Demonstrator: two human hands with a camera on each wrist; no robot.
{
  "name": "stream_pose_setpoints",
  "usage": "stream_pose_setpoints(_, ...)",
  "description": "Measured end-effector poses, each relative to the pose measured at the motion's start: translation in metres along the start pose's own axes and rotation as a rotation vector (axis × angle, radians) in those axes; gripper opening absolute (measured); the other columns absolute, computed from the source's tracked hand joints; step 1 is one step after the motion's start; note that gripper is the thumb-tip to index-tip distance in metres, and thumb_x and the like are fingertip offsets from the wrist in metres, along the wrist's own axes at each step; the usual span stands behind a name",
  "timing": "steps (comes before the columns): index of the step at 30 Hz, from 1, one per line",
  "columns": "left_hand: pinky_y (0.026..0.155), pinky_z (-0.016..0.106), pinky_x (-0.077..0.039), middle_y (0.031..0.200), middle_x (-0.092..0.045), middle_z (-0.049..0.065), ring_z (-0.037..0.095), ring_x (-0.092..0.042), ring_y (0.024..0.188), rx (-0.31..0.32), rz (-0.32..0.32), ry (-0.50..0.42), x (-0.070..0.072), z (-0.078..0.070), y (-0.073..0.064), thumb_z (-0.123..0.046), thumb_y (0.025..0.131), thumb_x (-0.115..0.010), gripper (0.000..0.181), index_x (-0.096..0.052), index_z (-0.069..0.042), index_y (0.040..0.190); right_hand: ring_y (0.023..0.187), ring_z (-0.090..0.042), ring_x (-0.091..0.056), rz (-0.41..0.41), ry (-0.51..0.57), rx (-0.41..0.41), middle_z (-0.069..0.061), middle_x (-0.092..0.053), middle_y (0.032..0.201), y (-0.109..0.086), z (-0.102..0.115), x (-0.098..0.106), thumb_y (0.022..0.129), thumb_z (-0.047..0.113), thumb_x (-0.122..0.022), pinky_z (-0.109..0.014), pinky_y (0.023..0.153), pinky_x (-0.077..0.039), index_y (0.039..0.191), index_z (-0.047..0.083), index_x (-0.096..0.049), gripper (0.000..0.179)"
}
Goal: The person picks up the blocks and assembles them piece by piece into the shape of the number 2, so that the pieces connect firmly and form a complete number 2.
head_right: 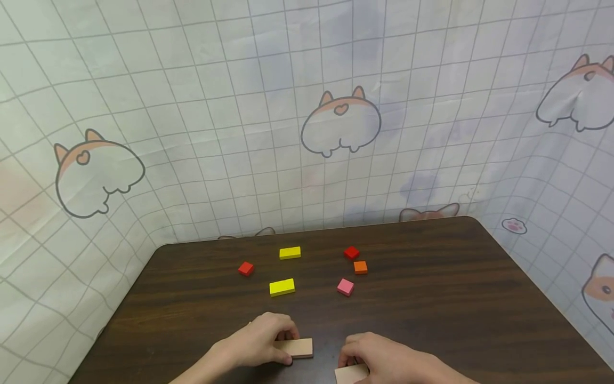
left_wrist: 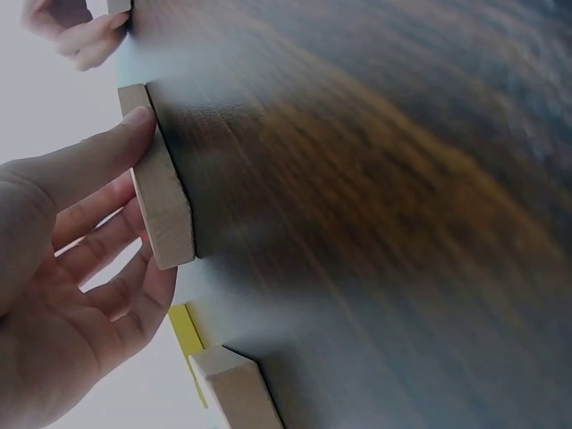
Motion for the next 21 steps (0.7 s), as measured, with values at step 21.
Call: stream_pose_setpoints(21, 0.069, 0.017, -0.048, 0.085, -0.061, -0.015, -0.001, -0.055, 0.074, 0.001, -0.059, -0.093, 0.0, 0.004, -0.003, -0.02, 0.074, -0.095, 0.031, -0.075, -0.016, 0.096, 0.085, -0.001, -0.056, -0.117, -0.034, -0.083, 0.014, -0.061, 0.101, 0.015, -0.005, 0.017, 0.091, 0.021, -0.081, -0.022, 0.07, -0.05, 0.111, 0.022, -0.07, 0.023)
Point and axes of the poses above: each hand's wrist, its own y-axis towards the middle knuckle, its own x-axis out of the back of the hand, z = x × y, the point moved 4 cm from there along y, towards the middle knuckle
